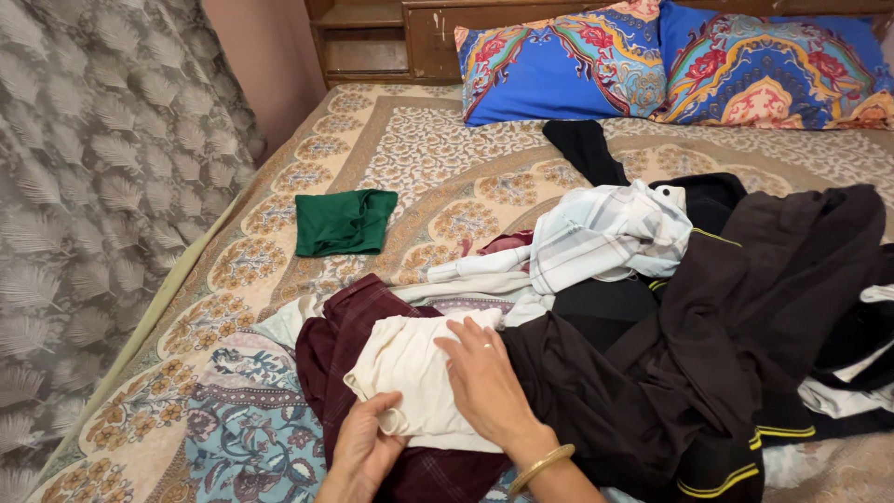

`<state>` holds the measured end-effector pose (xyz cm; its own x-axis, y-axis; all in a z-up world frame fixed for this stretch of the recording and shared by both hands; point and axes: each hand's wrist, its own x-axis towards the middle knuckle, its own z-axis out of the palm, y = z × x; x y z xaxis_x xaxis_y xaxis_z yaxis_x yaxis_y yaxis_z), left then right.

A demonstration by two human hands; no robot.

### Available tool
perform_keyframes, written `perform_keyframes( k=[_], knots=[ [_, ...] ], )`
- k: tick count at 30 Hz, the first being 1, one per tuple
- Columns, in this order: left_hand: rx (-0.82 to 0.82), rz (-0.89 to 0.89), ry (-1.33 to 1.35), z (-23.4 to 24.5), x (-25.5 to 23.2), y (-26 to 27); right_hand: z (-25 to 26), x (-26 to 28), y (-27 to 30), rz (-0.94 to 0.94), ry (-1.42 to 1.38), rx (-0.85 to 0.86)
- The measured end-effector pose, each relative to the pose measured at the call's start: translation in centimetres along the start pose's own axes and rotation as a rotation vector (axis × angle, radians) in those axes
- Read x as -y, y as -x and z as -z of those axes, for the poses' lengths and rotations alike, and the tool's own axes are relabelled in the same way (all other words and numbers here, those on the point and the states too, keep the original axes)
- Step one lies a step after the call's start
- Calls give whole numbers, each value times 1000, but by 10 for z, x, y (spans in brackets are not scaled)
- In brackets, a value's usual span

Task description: The person folds a white garment and places it on the bed. They then pick up a maroon plaid shirt, button it, and lay it flat on the bed to fold.

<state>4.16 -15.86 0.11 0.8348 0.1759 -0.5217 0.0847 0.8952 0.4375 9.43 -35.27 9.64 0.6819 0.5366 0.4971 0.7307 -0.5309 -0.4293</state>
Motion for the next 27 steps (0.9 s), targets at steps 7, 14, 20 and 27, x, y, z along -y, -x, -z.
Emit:
perform_keyframes(
  k=[7,14,20,27],
  knots=[
    [-443,-118,-707,-19,-26,44,-6,6,9,20,136,167],
    [-358,-1036,-1364,-52,-61,32,-7,8,-9,32,120,72],
    [-293,-1107,-1739,-98,-40,-2,-19,2,-12,27,166,93],
    [-490,-766,-1578,-86,-55,-38,-38,-14,-3,7,194,124]
  ],
)
